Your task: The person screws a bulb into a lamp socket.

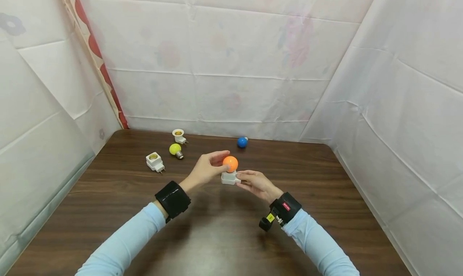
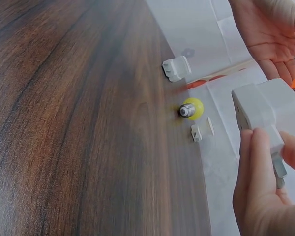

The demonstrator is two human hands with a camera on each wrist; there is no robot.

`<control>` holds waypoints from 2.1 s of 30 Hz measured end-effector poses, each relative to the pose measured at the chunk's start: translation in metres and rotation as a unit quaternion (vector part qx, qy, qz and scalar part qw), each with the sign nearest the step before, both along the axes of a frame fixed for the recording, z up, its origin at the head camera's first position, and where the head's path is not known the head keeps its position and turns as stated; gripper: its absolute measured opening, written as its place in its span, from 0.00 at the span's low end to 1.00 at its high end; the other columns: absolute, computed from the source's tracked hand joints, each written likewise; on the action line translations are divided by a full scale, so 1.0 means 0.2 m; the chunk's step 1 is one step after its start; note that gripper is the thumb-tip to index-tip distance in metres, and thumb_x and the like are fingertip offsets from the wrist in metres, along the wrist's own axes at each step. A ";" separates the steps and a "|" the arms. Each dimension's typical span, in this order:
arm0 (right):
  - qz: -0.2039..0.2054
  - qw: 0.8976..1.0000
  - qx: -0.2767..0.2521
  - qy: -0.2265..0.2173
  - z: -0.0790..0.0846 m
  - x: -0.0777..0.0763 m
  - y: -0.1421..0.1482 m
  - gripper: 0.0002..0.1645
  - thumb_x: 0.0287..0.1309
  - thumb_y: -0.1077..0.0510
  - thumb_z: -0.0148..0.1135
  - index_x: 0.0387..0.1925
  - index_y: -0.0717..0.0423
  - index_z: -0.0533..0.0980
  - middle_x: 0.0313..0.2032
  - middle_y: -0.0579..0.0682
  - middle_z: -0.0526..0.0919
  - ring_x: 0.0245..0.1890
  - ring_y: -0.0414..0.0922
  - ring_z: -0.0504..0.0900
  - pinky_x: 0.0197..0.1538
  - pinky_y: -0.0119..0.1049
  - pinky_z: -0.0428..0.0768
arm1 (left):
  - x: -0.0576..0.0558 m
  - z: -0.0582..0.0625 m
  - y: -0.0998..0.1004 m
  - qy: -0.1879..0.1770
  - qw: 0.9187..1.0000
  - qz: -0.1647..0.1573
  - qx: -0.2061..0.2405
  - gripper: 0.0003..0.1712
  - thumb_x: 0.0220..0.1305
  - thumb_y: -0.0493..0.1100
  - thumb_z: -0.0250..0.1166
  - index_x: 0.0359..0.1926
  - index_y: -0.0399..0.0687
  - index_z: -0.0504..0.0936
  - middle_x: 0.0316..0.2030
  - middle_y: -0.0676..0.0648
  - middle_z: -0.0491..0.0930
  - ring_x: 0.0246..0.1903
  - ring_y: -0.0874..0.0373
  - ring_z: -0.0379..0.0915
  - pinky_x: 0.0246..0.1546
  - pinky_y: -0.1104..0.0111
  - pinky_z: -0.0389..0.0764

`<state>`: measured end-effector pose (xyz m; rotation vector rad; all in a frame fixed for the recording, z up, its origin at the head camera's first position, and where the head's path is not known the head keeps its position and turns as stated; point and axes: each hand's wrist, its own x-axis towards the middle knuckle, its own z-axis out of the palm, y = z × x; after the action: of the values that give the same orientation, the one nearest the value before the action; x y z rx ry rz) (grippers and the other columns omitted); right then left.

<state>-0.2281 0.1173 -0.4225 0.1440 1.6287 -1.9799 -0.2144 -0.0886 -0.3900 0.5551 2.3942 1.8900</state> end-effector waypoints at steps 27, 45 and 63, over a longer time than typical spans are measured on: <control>-0.006 1.000 -0.007 -0.006 0.02 0.01 -0.01 0.22 0.60 0.63 0.56 0.55 0.68 0.69 0.42 0.55 0.78 0.38 0.42 0.82 0.50 0.35 0.78 | 0.01 0.01 0.01 0.019 0.998 -0.059 -0.018 0.27 0.61 0.34 0.60 0.62 0.41 0.68 0.57 0.39 0.72 0.53 0.49 0.72 0.54 0.60 0.74; -0.001 1.000 -0.027 0.000 0.00 0.01 0.01 0.24 0.60 0.64 0.55 0.57 0.69 0.66 0.39 0.51 0.80 0.38 0.41 0.82 0.47 0.32 0.80 | 0.11 0.07 0.07 -0.003 0.999 0.026 0.026 0.31 0.53 0.38 0.68 0.60 0.41 0.70 0.54 0.39 0.75 0.52 0.49 0.74 0.52 0.62 0.75; -0.003 1.000 -0.014 -0.004 0.01 0.02 0.00 0.22 0.60 0.63 0.56 0.55 0.67 0.69 0.40 0.52 0.80 0.39 0.42 0.82 0.52 0.37 0.77 | 0.12 0.07 0.04 0.014 1.000 0.015 0.018 0.29 0.53 0.37 0.67 0.57 0.36 0.72 0.51 0.38 0.77 0.50 0.48 0.75 0.49 0.66 0.78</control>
<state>-0.2237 0.1171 -0.4214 0.1454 1.5970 -2.0025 -0.1914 -0.0812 -0.3750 0.5550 2.4029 1.9532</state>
